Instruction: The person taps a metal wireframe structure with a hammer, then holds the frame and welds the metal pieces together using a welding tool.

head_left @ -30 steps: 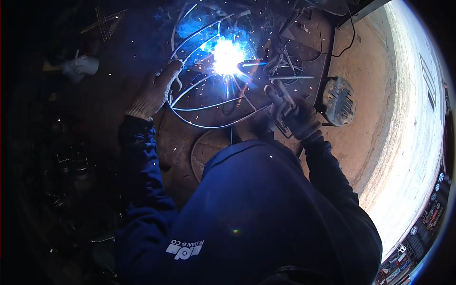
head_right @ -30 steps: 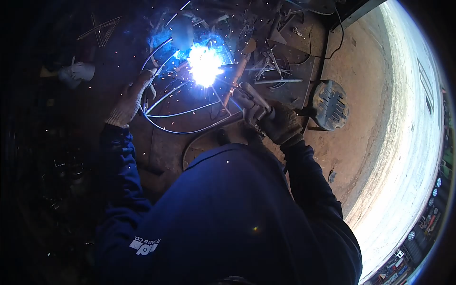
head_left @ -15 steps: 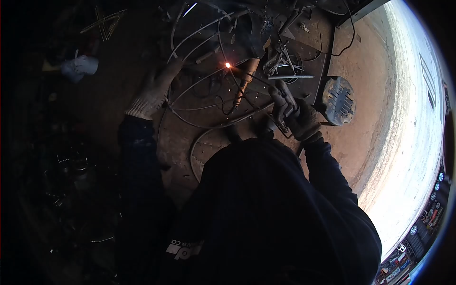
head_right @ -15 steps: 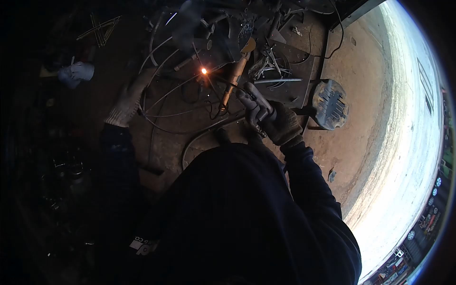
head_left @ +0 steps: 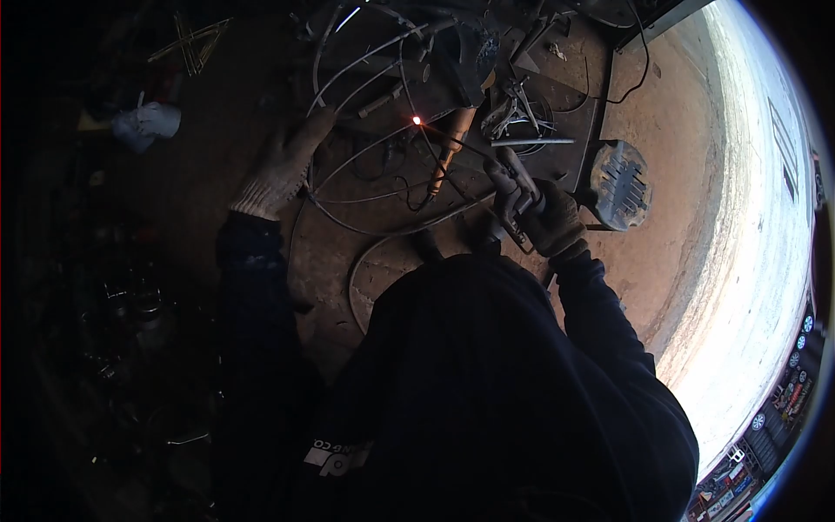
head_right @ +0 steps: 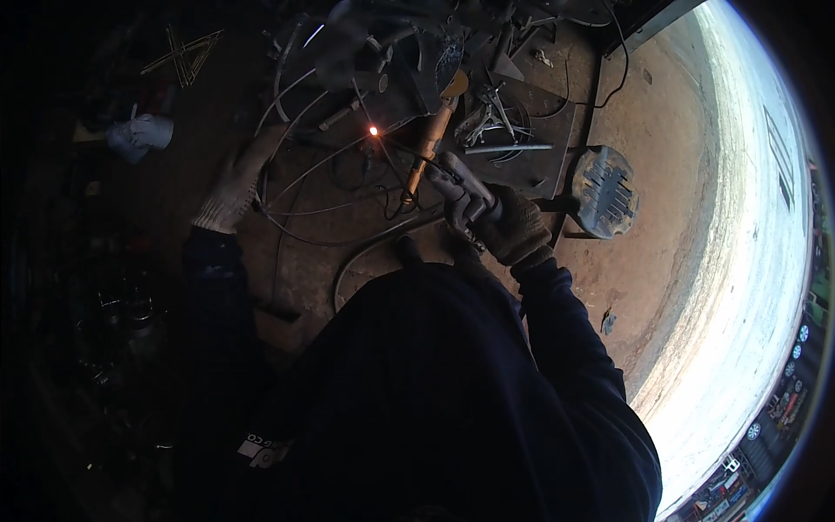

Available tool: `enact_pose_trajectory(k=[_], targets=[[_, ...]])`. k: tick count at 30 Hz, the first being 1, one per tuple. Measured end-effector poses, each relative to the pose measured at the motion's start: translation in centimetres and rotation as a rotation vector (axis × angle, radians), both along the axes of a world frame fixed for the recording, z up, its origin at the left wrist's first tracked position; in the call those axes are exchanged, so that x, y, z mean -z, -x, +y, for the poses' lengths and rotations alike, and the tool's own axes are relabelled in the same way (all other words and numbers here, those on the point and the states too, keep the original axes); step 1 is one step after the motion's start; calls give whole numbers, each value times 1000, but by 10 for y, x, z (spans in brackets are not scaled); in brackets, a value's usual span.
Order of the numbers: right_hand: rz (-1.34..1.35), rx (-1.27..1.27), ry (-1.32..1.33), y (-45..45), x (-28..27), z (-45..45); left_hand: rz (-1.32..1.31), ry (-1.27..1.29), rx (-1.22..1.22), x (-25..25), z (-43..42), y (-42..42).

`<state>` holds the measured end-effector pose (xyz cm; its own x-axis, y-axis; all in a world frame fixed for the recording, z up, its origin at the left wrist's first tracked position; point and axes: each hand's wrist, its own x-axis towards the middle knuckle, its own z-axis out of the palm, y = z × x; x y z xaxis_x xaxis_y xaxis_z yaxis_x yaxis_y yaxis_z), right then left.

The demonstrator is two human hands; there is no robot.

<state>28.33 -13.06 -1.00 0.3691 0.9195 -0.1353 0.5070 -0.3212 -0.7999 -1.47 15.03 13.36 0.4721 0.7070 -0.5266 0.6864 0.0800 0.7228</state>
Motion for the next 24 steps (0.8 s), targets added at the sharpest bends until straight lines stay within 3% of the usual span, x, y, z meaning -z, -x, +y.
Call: enact_pose_trajectory(k=[4, 6, 9, 11, 14, 18, 21, 24], targets=[[-29, -24, -22, -1, 2, -1, 60, -37, 22, -31, -14, -17], [-35, -25, -27, -1, 3, 0, 128, -21, 20, -24, -16, -15], [-32, -24, -25, 0, -4, 3, -326, -341, -73, -5, -18, -8], [-21, -22, -18, 2, -8, 4, 20, -72, -74, -17, -9, -10], [-14, -13, -3, 4, -12, 4, -115, -202, -67, -5, -10, -9], [-35, -9, 5, 6, -11, 9, -46, -196, -37, -8, -9, -10], [-31, -96, 192, 4, -8, 12, 37, -253, -25, -22, -19, -17], [-66, 2, -212, 1, -3, -3, 15, -254, 47, -3, -9, -3]])
